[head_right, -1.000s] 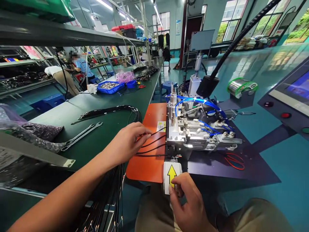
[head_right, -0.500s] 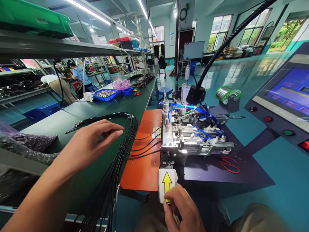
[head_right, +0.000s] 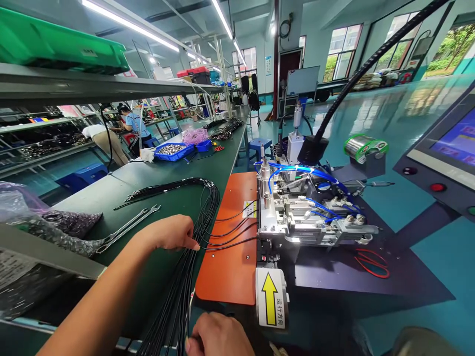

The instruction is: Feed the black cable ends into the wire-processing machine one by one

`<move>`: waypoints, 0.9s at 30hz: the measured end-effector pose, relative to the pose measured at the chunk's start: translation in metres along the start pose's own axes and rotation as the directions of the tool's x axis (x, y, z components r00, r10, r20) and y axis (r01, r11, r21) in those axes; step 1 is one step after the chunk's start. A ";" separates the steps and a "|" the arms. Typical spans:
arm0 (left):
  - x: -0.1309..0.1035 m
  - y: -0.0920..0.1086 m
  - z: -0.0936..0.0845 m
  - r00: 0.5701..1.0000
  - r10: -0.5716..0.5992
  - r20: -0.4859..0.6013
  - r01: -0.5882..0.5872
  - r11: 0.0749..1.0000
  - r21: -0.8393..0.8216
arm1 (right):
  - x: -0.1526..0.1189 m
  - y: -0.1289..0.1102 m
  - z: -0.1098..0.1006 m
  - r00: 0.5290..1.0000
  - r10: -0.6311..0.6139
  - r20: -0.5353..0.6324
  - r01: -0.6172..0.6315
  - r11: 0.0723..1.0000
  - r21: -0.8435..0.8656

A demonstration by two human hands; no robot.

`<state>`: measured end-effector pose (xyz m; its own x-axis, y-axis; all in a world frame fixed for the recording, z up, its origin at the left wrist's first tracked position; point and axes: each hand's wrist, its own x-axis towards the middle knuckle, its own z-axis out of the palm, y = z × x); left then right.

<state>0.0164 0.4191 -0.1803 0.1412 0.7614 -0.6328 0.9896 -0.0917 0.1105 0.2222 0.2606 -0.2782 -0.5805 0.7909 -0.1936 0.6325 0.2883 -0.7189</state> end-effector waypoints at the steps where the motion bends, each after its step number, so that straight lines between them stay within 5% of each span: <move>1: 0.004 0.002 0.003 1.000 0.000 0.018 0.000 1.000 -0.003 | 0.006 -0.006 -0.002 1.000 0.003 0.018 -0.003 1.000 -0.013; 9: 0.025 0.009 0.020 0.999 0.018 -0.036 -0.015 0.996 0.088 | 0.032 -0.038 -0.004 0.991 0.120 0.062 -0.119 0.992 -0.032; 17: 0.017 0.013 0.014 1.000 0.000 0.000 0.000 0.997 0.079 | 0.056 -0.057 -0.016 0.973 0.232 0.004 -0.231 0.966 0.113; 22: 0.005 0.003 0.004 0.999 0.008 0.042 -0.007 1.000 -0.019 | 0.084 -0.051 -0.016 0.896 0.348 0.276 -0.444 0.718 0.536; 27: 0.009 -0.005 0.004 0.996 0.016 0.092 -0.008 0.997 -0.083 | 0.099 -0.053 -0.019 0.881 0.397 0.258 -0.470 0.663 0.583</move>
<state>0.0130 0.4234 -0.1898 0.1588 0.6975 -0.6987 0.9828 -0.0444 0.1790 0.1407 0.3340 -0.2463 -0.3921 0.6718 -0.6284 0.3933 -0.4952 -0.7747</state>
